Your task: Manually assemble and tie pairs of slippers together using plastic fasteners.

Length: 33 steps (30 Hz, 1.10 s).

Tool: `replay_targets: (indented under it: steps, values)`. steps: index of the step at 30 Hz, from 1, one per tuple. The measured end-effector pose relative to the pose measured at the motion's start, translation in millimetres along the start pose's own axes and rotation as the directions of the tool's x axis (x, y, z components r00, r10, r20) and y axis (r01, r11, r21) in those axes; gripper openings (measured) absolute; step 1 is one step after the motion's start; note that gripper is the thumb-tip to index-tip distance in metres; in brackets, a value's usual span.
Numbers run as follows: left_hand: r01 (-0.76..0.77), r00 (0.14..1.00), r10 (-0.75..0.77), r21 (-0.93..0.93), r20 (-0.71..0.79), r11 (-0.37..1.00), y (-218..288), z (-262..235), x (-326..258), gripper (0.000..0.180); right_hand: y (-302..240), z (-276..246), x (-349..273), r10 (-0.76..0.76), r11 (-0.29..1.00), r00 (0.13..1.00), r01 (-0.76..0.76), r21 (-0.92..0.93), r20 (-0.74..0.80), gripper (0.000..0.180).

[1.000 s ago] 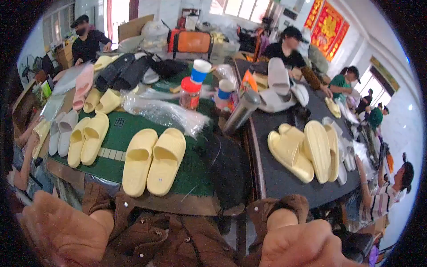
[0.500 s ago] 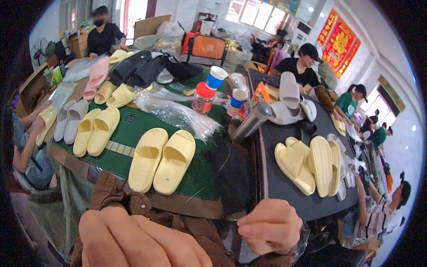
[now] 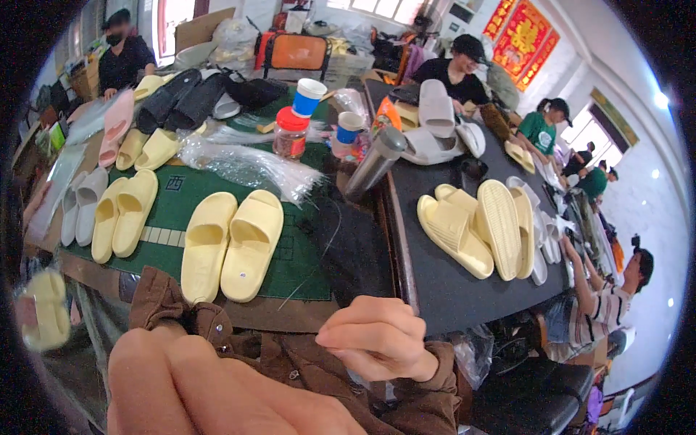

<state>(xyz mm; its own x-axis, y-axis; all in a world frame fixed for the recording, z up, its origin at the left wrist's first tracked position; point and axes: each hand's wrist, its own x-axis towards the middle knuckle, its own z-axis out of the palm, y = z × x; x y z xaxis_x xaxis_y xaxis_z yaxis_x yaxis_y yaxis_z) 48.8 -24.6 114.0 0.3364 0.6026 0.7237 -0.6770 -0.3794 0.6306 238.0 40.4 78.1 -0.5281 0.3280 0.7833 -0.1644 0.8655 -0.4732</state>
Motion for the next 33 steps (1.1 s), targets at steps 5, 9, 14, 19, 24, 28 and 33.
replay_targets:
  steps: [5,9,14,19,24,28,33]
  values:
    - [0.126,0.991,-0.12,-0.093,0.061,0.988,4,-4,12,0.049,-3,15,-14,0.002,0.998,0.999,-0.005,-0.062,-0.049,0.021]
    - [0.289,0.951,-0.308,0.395,-0.017,0.872,-4,-49,-21,0.049,22,17,-23,0.324,0.943,0.936,-0.332,0.032,0.138,0.018]
    - [0.366,0.803,-0.595,0.809,-0.025,0.46,-3,-62,-65,0.042,37,29,-40,0.471,0.881,0.837,-0.464,-0.097,0.278,0.013]
    - [0.339,0.694,-0.719,0.9,-0.042,0.275,-12,-74,-93,0.053,63,38,-55,0.519,0.855,0.8,-0.48,-0.199,0.3,0.011]
    - [0.382,0.766,-0.574,0.923,-0.29,0.043,-11,-84,-108,0.047,86,36,-62,0.508,0.781,0.848,-0.379,-0.496,0.152,0.017]
    - [0.428,0.776,-0.383,0.864,-0.501,-0.263,-15,-98,-122,0.046,103,45,-67,0.483,0.754,0.85,-0.28,-0.594,0.212,0.024]
    - [0.434,0.762,-0.194,0.709,-0.618,-0.555,-31,-118,-134,0.05,115,58,-74,0.486,0.689,0.836,-0.187,-0.7,0.255,0.037]
